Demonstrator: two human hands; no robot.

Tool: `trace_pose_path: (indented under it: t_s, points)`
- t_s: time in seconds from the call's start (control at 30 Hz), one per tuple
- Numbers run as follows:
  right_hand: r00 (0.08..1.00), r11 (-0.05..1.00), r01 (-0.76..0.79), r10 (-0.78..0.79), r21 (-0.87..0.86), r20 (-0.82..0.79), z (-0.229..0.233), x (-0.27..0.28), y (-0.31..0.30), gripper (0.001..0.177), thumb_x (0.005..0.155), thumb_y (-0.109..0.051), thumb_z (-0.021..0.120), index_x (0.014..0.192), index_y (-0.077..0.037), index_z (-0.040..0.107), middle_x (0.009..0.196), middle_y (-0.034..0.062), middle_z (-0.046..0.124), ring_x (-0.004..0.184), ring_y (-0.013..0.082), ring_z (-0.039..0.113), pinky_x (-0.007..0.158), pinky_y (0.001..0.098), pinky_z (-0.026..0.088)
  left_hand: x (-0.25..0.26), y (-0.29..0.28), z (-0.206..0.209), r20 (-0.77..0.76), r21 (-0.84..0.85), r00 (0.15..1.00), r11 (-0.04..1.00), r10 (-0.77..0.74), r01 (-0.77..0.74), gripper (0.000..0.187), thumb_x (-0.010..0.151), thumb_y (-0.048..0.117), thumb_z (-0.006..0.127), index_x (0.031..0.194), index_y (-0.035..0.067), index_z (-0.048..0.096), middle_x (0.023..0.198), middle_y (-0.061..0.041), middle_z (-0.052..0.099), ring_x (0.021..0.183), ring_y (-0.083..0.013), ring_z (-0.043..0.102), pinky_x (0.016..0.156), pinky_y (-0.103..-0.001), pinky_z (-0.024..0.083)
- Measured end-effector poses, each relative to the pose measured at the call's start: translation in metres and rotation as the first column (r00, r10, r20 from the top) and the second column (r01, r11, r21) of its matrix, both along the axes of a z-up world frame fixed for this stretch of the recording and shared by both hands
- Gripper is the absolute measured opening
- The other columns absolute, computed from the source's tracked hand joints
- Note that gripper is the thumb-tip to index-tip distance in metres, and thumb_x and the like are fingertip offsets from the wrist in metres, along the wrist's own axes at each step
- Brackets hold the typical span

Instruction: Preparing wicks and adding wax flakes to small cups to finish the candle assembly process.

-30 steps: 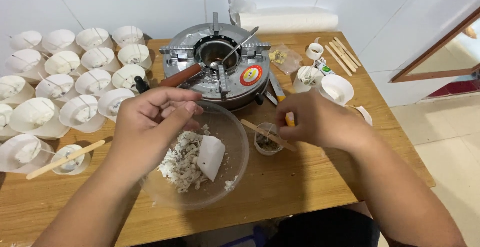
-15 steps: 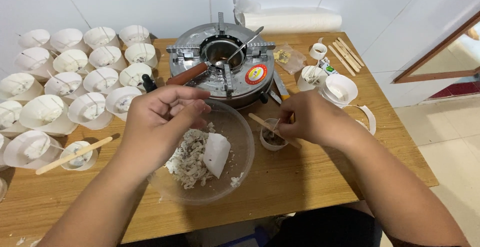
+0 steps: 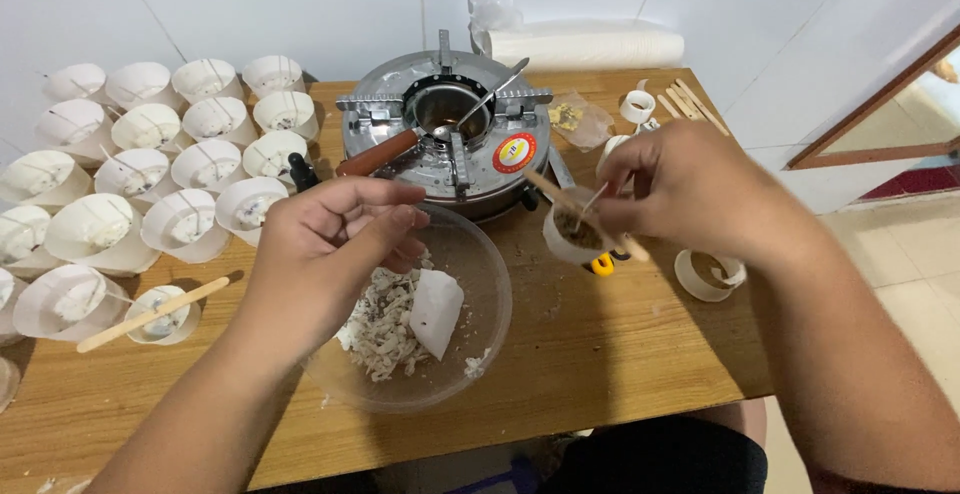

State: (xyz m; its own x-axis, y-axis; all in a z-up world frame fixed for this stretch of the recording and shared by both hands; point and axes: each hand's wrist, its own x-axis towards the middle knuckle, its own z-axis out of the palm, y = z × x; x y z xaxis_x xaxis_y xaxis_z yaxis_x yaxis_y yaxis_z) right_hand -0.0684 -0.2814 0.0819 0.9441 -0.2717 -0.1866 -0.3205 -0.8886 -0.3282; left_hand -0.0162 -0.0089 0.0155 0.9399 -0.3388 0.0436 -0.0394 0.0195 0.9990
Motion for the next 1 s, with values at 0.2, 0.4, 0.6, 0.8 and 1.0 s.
trace_pose_path:
  t_s: [0.2, 0.4, 0.6, 0.8, 1.0]
  points:
    - [0.994, 0.997, -0.031, 0.024, 0.066, 0.108, 0.040, 0.013, 0.037, 0.005, 0.077, -0.015, 0.080, 0.073, -0.012, 0.079, 0.065, -0.0003, 0.073, 0.056, 0.0118, 0.055, 0.057, 0.0285, 0.039, 0.001, 0.000, 0.009, -0.273, -0.162, 0.950, 0.981, -0.149, 0.108, 0.041, 0.089, 0.013, 0.061, 0.125, -0.006, 0.071, 0.108, -0.025, 0.080, 0.087, -0.0318, 0.078, 0.077, -0.037, 0.065]
    - [0.945, 0.953, -0.304, 0.303, -0.014, 0.123, 0.039, 0.034, 0.083, 0.010, 0.075, -0.022, 0.075, 0.069, -0.018, 0.082, 0.064, -0.0052, 0.075, 0.057, 0.0094, 0.061, 0.058, 0.0304, 0.045, 0.000, -0.004, 0.016, -0.513, -0.285, 0.834, 0.957, -0.205, 0.061, 0.043, 0.091, 0.014, 0.061, 0.128, -0.007, 0.065, 0.102, -0.029, 0.075, 0.088, -0.0372, 0.074, 0.083, -0.044, 0.062]
    - [0.814, 0.857, -0.511, 0.507, -0.065, 0.283, 0.015, 0.049, 0.082, 0.011, 0.078, -0.028, 0.076, 0.071, -0.019, 0.079, 0.063, -0.0051, 0.068, 0.059, 0.0112, 0.056, 0.056, 0.0330, 0.041, 0.014, 0.004, -0.003, -0.518, -0.350, 0.836, 0.937, -0.179, -0.017, 0.022, 0.087, 0.006, 0.069, 0.107, -0.002, 0.065, 0.086, -0.020, 0.070, 0.078, -0.0324, 0.072, 0.080, -0.043, 0.064]
    - [0.634, 0.708, -0.697, 0.683, -0.113, 0.364, 0.006, 0.049, 0.057, 0.011, 0.080, -0.017, 0.075, 0.090, -0.017, 0.080, 0.104, -0.0028, 0.075, 0.064, 0.0135, 0.063, 0.062, 0.0302, 0.050, 0.013, 0.002, -0.004, -0.560, -0.314, 0.807, 0.949, -0.185, 0.000, 0.031, 0.086, 0.010, 0.071, 0.115, -0.003, 0.067, 0.081, -0.018, 0.066, 0.071, -0.0282, 0.068, 0.080, -0.045, 0.066]
    - [0.655, 0.700, -0.696, 0.710, -0.160, 0.259, 0.004, 0.052, 0.053, 0.011, 0.083, -0.024, 0.074, 0.089, -0.026, 0.082, 0.104, -0.0095, 0.073, 0.081, 0.0142, 0.069, 0.073, 0.0339, 0.049, 0.012, 0.002, -0.001, -0.561, -0.299, 0.801, 0.953, -0.210, 0.041, 0.023, 0.088, 0.009, 0.071, 0.107, -0.002, 0.070, 0.081, -0.016, 0.068, 0.071, -0.0270, 0.069, 0.078, -0.042, 0.066]
